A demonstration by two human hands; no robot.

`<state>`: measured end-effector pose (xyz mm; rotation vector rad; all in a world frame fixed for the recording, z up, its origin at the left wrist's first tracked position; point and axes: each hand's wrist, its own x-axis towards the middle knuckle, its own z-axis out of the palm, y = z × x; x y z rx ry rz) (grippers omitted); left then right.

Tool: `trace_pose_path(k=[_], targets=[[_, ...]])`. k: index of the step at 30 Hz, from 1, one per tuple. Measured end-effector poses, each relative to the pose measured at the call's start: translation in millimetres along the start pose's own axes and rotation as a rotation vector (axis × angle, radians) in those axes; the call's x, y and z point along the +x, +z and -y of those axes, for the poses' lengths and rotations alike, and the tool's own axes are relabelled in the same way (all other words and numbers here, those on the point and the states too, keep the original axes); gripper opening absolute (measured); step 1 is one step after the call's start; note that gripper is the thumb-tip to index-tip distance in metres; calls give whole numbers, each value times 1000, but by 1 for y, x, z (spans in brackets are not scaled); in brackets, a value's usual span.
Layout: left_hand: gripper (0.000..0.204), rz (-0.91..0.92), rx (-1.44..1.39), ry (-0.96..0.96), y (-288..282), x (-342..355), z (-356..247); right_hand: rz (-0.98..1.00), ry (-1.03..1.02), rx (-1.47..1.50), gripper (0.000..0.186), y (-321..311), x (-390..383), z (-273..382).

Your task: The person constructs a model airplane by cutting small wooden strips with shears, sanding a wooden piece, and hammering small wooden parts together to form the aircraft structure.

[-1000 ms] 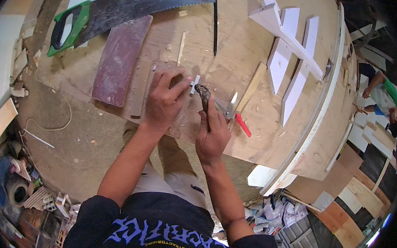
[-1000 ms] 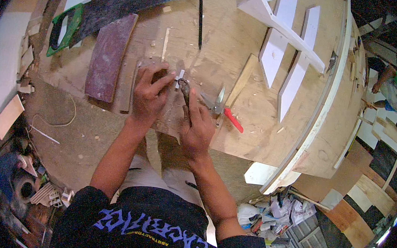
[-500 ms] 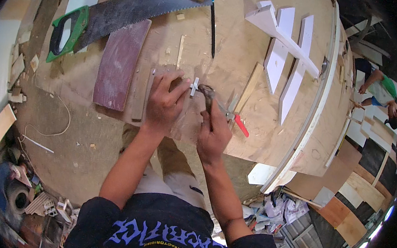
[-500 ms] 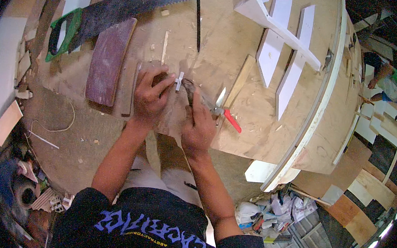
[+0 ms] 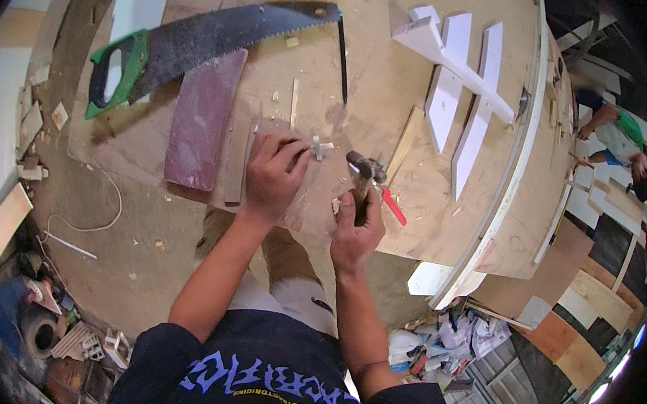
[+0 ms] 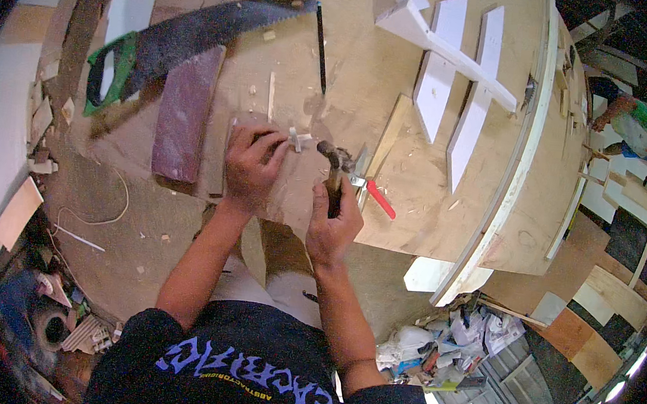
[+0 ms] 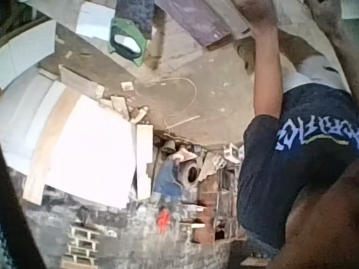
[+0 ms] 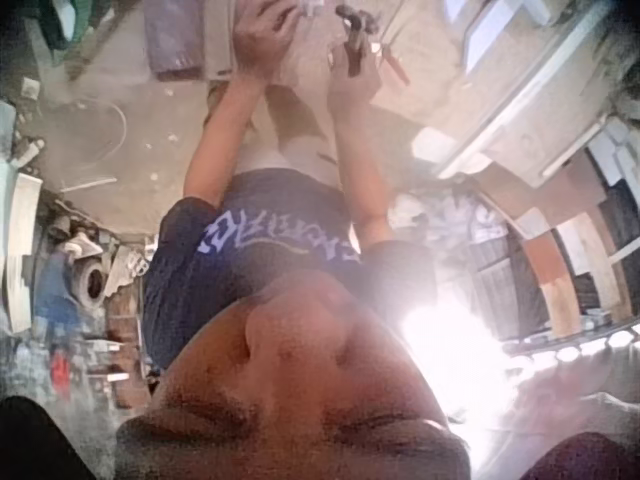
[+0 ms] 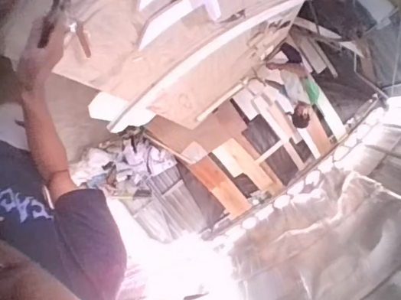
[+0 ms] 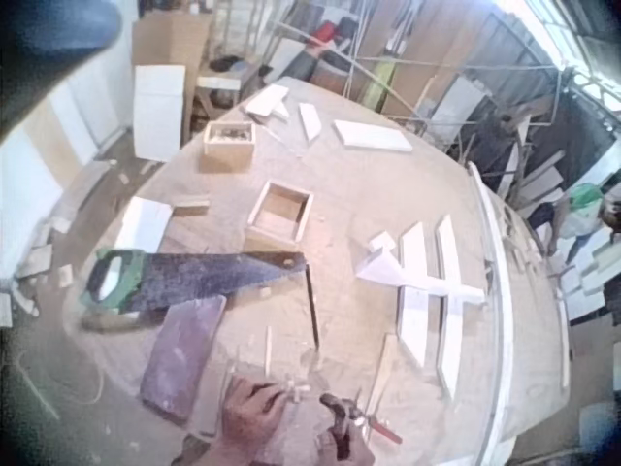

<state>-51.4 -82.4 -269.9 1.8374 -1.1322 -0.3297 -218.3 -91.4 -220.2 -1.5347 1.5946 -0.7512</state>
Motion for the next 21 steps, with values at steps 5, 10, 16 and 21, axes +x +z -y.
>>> trace_pose_path(k=[5,10,16,21], targets=[[13,109,-314,-381,-36,0,-21,78,295,344,31,-4,-18,38],[11,52,-434,-156,-107,8,-74,116,234,542,39,-22,-28,95],[17,-7,-498,127,-179,23,-130,244,161,662,47,-41,-48,192],[17,76,-578,124,-219,39,-143,153,105,782,47,-29,-61,235]])
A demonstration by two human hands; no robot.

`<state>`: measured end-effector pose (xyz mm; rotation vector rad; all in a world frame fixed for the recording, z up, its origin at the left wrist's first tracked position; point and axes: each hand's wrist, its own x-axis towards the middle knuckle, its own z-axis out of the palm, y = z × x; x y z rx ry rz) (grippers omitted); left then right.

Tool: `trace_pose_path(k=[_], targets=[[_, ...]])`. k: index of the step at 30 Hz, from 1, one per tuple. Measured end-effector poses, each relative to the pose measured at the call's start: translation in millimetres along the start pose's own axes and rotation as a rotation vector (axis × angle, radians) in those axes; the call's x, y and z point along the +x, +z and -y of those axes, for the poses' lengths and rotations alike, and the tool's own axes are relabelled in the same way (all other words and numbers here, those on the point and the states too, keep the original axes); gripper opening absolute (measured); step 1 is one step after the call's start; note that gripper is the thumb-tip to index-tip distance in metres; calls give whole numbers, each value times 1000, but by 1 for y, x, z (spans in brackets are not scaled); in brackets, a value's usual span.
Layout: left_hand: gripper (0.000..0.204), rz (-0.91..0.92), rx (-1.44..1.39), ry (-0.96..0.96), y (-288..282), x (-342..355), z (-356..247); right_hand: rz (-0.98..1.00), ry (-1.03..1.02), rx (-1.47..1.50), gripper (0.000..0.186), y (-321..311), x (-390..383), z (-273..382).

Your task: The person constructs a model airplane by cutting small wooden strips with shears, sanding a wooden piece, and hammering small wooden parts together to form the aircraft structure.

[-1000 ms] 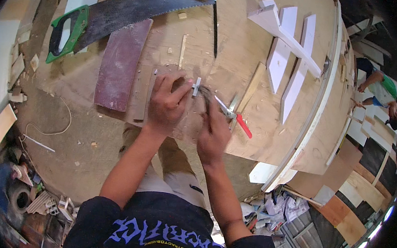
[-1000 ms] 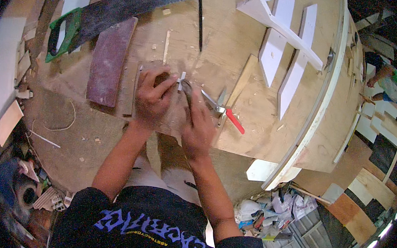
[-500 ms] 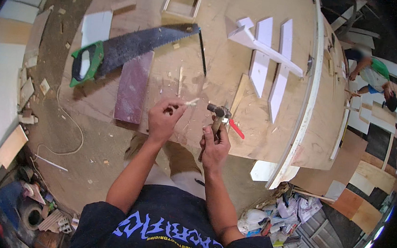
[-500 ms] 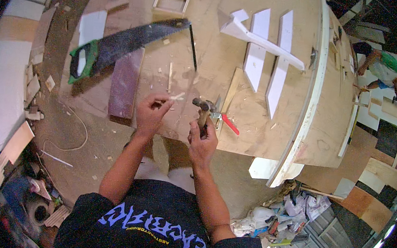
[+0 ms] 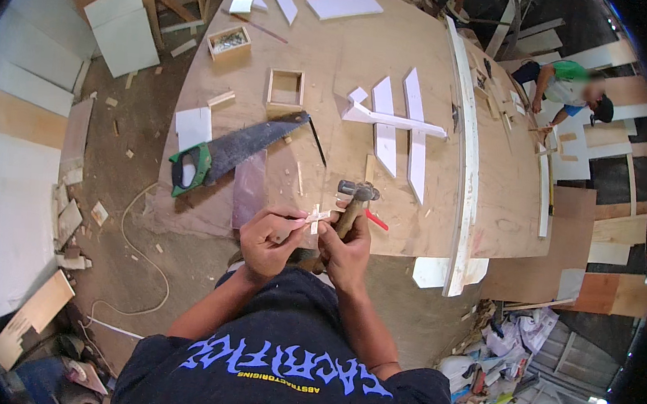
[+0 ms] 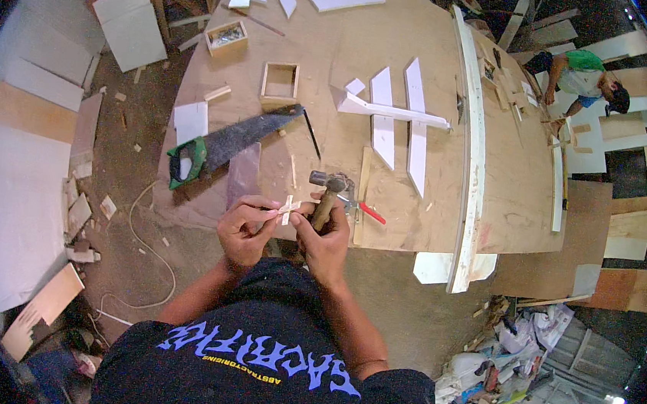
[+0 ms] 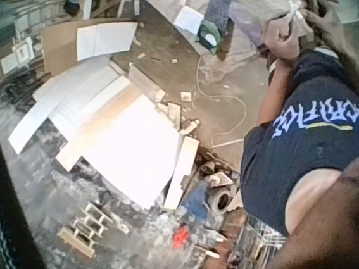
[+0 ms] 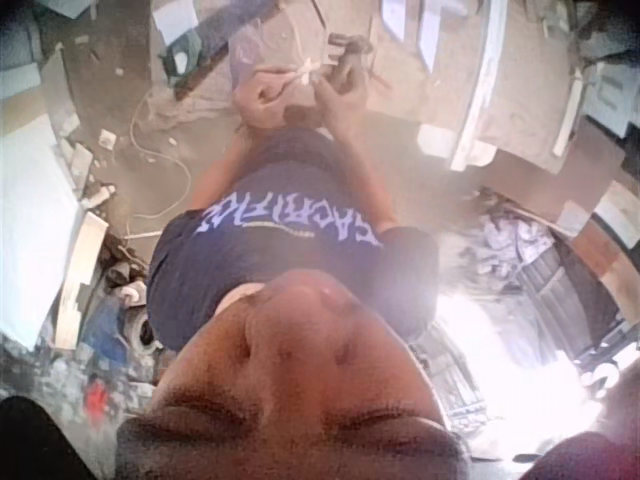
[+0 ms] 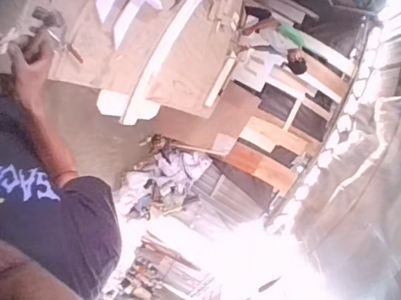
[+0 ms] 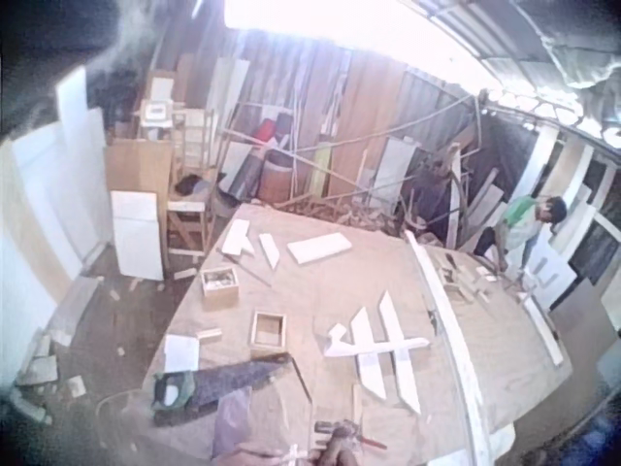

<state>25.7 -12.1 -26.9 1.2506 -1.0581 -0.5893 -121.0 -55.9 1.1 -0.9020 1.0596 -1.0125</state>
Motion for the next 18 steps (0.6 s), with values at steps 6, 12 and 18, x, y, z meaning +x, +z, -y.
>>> trace_pose_path(k=[6,12,18], targets=[[13,197,-185,-9,-36,18,-16,40,-115,54,48,21,-8,4],[14,341,-344,-338,-63,32,-46,179,-257,-33,47,35,-18,21],[21,489,-504,-346,-74,38,-39,231,-294,-159,43,47,-28,45]])
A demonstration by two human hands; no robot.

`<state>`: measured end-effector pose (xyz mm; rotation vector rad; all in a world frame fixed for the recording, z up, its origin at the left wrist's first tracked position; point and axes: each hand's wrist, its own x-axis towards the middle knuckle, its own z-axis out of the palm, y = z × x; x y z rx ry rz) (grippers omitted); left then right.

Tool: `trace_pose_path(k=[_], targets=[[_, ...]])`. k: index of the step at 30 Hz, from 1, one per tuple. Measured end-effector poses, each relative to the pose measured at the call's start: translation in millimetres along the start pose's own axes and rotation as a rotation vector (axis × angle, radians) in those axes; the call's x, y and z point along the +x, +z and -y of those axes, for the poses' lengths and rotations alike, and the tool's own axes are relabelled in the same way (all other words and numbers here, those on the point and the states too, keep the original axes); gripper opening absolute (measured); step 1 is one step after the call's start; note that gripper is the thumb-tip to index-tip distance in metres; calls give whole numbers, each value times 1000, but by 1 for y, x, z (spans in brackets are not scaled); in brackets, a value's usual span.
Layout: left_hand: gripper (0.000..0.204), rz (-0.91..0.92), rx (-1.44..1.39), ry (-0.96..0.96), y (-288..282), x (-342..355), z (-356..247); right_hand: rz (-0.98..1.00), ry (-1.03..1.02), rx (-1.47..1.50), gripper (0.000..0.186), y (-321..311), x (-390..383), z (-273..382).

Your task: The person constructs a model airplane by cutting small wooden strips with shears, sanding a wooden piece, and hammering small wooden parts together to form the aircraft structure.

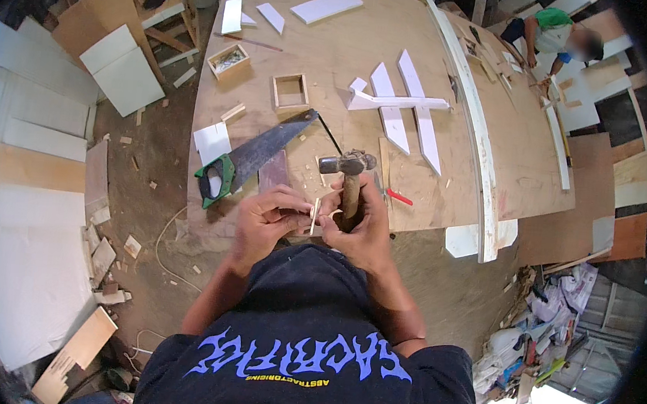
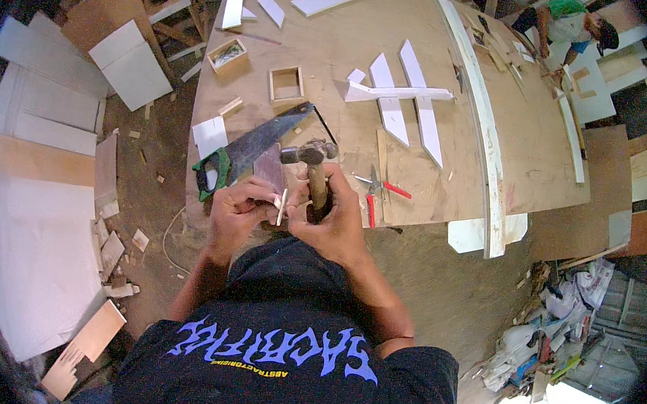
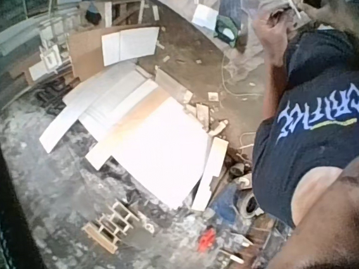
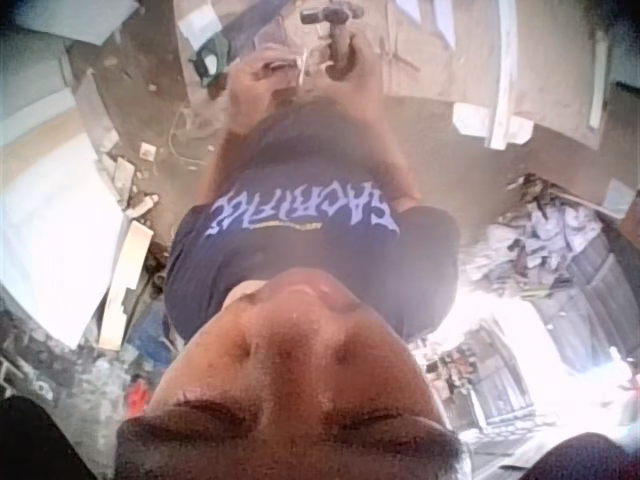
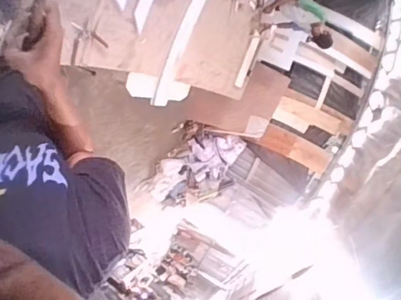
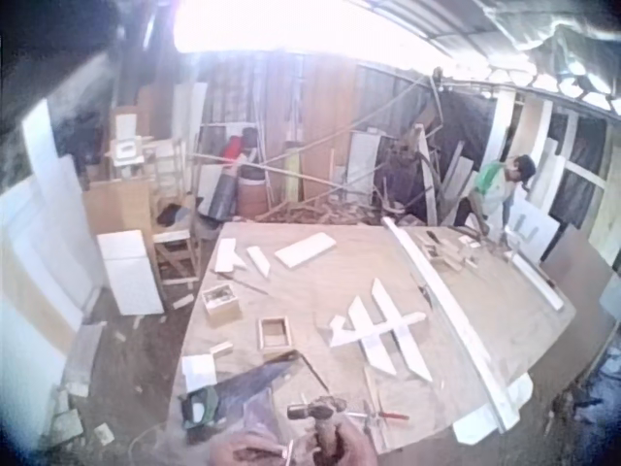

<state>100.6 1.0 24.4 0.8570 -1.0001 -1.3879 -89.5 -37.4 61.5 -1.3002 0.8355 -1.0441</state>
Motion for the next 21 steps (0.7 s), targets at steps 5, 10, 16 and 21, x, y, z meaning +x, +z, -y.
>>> trace_pose_path(k=[5,10,16,21], targets=[[22,99,66,11,-4,4,-8,-19,1,-22,41,-1,-8,2],[21,104,205,75,6,2,-13,-43,-117,-98,42,-9,-11,-2],[21,155,324,194,24,6,-13,25,-3,-223,42,-29,-22,14],[21,193,285,143,47,14,-6,-36,-132,-224,38,-54,-28,16]])
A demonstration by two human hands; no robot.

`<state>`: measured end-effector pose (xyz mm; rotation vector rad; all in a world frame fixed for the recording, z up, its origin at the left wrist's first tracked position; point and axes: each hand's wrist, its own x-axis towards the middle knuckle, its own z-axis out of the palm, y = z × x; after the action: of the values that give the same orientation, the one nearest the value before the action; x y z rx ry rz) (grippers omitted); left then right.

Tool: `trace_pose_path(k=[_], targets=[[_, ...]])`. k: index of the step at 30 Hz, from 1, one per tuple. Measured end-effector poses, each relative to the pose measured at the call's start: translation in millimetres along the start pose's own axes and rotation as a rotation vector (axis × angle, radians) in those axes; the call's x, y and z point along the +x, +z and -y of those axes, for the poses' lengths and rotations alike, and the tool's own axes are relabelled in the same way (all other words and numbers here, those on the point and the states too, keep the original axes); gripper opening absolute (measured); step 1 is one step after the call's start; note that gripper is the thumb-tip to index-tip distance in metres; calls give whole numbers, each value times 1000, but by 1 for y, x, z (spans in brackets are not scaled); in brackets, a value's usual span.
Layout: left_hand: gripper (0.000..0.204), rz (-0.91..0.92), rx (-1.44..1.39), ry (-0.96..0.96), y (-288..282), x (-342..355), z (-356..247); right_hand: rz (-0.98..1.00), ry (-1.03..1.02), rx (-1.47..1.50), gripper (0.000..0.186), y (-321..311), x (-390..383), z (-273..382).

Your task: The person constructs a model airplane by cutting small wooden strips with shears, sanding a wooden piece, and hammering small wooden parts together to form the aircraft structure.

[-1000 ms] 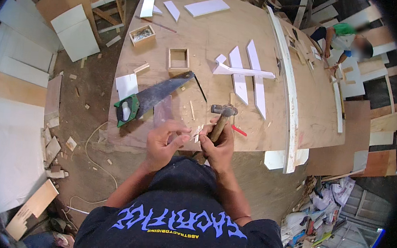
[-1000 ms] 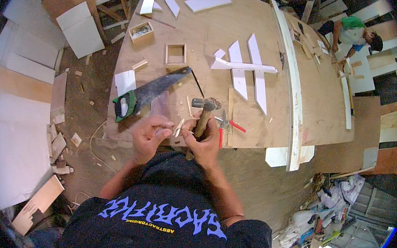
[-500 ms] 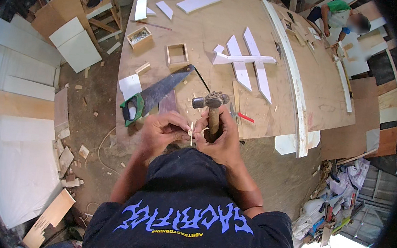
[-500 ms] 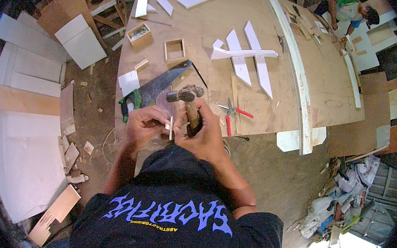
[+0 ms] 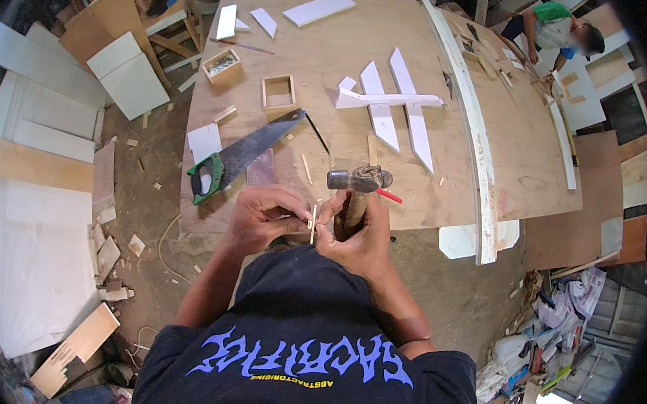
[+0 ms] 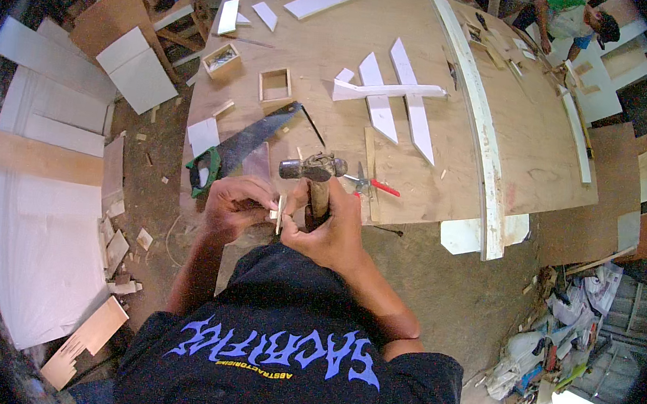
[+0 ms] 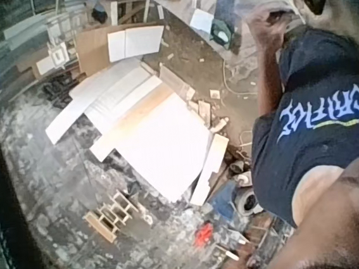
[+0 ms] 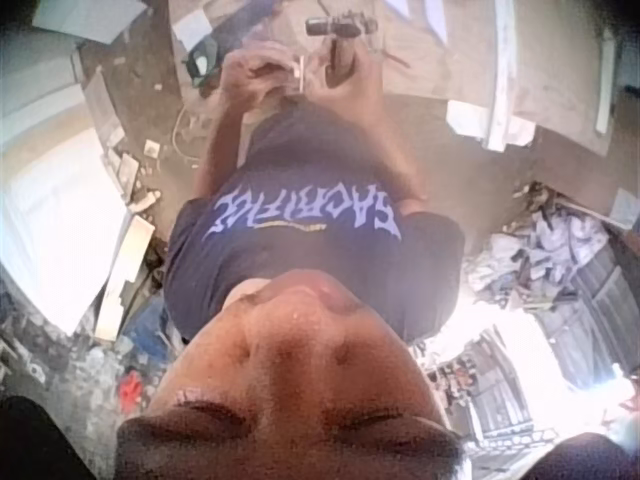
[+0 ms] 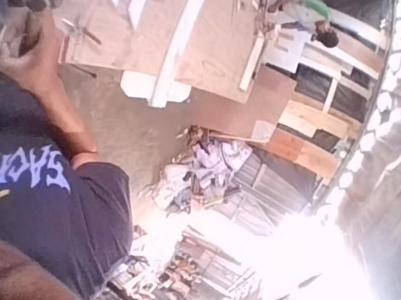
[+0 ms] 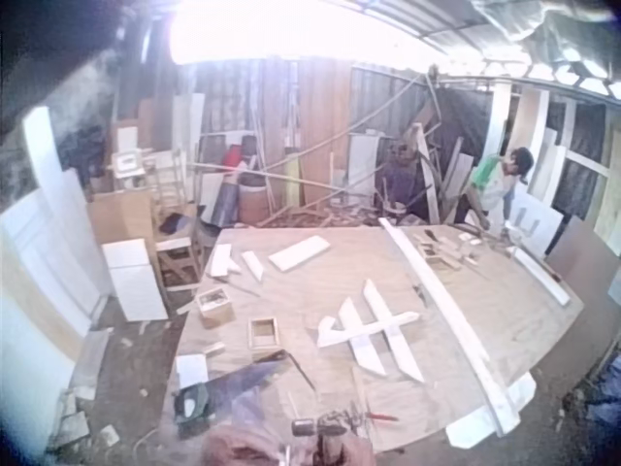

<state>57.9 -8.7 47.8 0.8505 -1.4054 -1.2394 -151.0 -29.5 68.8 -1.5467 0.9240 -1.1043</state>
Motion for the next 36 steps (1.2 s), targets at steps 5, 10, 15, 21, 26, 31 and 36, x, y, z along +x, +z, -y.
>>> trace_pose_path(k=[5,10,15,21,26,31,36], targets=[[25,24,-155,-72,32,11,-4,10,69,120,38,-30,-6,1],[34,44,-157,25,50,14,7,-8,55,152,43,-46,-13,0],[33,54,47,87,58,21,1,-36,14,283,40,-55,-19,-3],[32,34,212,129,67,22,-2,-111,-68,70,36,-61,-26,-10],[31,20,152,117,66,20,1,-133,-65,-12,25,-58,-26,0],[30,12,91,134,63,20,3,-92,-25,-221,19,-59,-27,8],[28,67,-38,155,56,22,10,-134,-111,-181,15,-54,-25,-9]])
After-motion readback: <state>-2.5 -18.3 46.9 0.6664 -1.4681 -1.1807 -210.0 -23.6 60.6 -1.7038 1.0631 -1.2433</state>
